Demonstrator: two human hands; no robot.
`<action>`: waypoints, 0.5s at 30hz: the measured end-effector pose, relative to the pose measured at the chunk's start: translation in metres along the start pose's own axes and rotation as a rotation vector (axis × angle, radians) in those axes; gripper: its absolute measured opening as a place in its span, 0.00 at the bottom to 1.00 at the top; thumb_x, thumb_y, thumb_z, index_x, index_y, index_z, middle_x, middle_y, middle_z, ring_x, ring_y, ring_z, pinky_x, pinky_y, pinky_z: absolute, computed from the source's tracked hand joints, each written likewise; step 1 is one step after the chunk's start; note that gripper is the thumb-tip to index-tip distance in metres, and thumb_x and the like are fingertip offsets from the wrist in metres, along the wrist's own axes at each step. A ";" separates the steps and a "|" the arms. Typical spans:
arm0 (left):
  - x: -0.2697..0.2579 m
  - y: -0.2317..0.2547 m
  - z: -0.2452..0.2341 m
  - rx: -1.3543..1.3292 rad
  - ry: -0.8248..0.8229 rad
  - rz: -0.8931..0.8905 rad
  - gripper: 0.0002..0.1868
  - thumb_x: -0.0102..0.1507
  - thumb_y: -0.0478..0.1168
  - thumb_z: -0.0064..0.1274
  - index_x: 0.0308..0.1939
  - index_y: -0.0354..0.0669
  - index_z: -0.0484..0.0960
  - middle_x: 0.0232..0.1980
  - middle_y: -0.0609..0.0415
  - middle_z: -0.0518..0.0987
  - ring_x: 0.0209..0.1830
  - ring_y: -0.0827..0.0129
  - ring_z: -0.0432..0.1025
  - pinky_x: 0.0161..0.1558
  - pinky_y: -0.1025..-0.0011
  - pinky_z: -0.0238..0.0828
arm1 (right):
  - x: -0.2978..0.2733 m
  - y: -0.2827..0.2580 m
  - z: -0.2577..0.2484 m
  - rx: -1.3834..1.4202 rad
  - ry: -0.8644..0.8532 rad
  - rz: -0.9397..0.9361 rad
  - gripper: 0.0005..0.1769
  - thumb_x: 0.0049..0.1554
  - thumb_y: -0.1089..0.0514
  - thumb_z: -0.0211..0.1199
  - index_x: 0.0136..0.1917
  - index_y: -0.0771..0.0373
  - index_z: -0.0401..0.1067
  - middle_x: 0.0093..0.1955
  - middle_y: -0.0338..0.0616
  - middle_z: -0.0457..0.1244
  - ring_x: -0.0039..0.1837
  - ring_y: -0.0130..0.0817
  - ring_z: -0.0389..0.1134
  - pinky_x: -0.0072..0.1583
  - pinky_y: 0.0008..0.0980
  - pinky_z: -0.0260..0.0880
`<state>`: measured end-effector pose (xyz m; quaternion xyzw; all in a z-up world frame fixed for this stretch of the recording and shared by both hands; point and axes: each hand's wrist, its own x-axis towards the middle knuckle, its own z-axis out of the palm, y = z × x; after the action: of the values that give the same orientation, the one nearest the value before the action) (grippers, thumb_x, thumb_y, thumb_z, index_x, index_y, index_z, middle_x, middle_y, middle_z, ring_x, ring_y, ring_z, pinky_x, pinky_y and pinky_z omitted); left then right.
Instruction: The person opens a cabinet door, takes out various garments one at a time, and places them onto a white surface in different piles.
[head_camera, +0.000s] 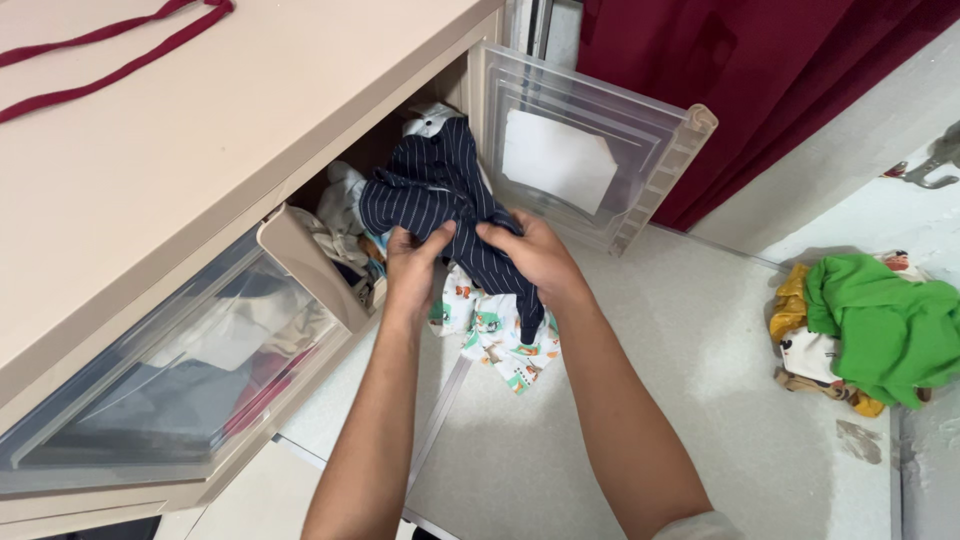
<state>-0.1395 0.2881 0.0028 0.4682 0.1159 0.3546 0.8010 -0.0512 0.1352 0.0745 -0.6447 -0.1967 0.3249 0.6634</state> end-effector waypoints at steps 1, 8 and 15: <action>0.002 -0.001 -0.005 0.094 -0.024 0.010 0.13 0.61 0.29 0.61 0.50 0.34 0.81 0.51 0.47 0.84 0.48 0.66 0.79 0.53 0.70 0.78 | 0.002 0.004 -0.003 0.004 0.004 0.005 0.19 0.53 0.55 0.66 0.56 0.68 0.75 0.47 0.49 0.71 0.44 0.33 0.74 0.46 0.32 0.76; -0.017 -0.002 -0.021 0.593 -0.135 -0.064 0.14 0.50 0.24 0.58 0.40 0.34 0.80 0.40 0.52 0.84 0.37 0.70 0.79 0.41 0.70 0.77 | 0.023 0.043 -0.040 0.491 0.167 -0.024 0.11 0.50 0.64 0.59 0.47 0.68 0.75 0.42 0.47 0.70 0.42 0.36 0.72 0.47 0.33 0.75; -0.059 -0.012 0.000 0.849 -0.514 0.000 0.17 0.47 0.26 0.58 0.40 0.37 0.83 0.38 0.51 0.85 0.40 0.68 0.80 0.47 0.67 0.77 | 0.018 0.067 -0.036 0.390 0.114 0.034 0.26 0.55 0.50 0.69 0.60 0.67 0.69 0.52 0.47 0.68 0.50 0.33 0.73 0.50 0.31 0.77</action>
<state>-0.1770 0.2442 -0.0155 0.8255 0.0488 0.1492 0.5421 -0.0254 0.1188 0.0027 -0.5247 -0.0812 0.3308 0.7802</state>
